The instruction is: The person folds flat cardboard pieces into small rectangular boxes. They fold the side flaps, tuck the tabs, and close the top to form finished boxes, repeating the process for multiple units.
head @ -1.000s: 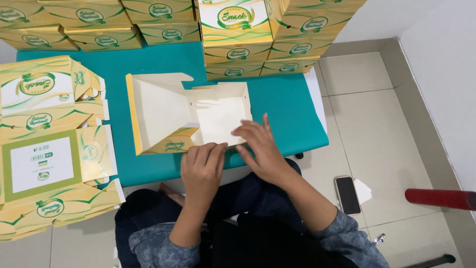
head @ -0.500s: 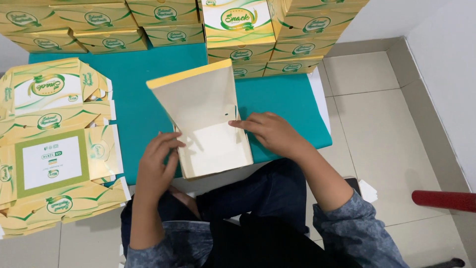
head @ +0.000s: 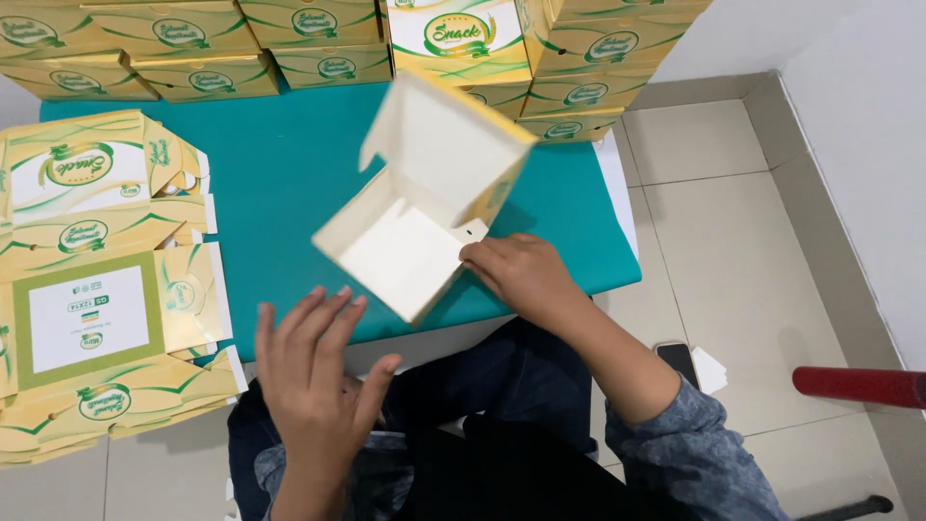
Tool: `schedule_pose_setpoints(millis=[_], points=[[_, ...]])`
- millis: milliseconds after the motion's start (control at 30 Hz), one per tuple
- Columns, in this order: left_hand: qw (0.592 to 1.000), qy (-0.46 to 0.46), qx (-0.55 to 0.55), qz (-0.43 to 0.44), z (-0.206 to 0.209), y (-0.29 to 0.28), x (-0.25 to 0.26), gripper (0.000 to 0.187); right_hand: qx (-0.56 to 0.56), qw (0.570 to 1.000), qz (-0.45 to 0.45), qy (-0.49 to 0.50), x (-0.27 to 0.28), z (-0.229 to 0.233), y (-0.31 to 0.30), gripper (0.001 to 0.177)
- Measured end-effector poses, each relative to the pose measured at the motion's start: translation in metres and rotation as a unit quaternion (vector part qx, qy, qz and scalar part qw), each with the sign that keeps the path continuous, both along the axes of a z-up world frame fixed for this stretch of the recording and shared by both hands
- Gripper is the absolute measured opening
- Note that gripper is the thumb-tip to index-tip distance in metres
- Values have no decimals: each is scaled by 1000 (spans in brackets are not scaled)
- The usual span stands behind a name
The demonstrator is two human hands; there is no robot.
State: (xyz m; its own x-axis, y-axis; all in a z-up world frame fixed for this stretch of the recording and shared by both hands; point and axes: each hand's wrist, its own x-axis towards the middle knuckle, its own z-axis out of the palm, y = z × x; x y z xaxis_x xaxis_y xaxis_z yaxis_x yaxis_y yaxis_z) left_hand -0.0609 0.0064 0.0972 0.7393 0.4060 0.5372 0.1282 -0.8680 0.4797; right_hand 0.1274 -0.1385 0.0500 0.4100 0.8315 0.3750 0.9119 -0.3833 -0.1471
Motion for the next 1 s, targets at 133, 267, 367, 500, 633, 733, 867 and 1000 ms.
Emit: schedule_pose_setpoints(millis=[133, 267, 367, 500, 633, 733, 867, 1000], points=[[996, 49, 21, -71, -21, -9, 21, 66, 19, 999, -8, 42, -15, 7, 2, 9], [990, 56, 121, -55, -63, 8, 49, 37, -5, 989, 0, 150, -13, 7, -3, 8], [989, 35, 140, -28, -72, 20, 52, 15, 78, 960, -22, 267, -9, 18, -13, 9], [988, 35, 150, -16, -69, 24, 55, 10, 204, 902, -13, 381, 6, -14, -33, 11], [986, 37, 162, 3, -69, 23, 58, 6, 275, 876, -20, 395, 2, -37, -38, 14], [989, 32, 147, 5, -68, 24, 59, 5, 320, 872, -15, 371, -4, -44, -36, 13], [989, 26, 144, 9, -62, 24, 59, 3, 336, 879, -9, 337, -7, -51, -33, 11], [994, 15, 97, -52, -65, 23, 63, 5, 281, 932, -34, 227, -19, -40, -12, 13]])
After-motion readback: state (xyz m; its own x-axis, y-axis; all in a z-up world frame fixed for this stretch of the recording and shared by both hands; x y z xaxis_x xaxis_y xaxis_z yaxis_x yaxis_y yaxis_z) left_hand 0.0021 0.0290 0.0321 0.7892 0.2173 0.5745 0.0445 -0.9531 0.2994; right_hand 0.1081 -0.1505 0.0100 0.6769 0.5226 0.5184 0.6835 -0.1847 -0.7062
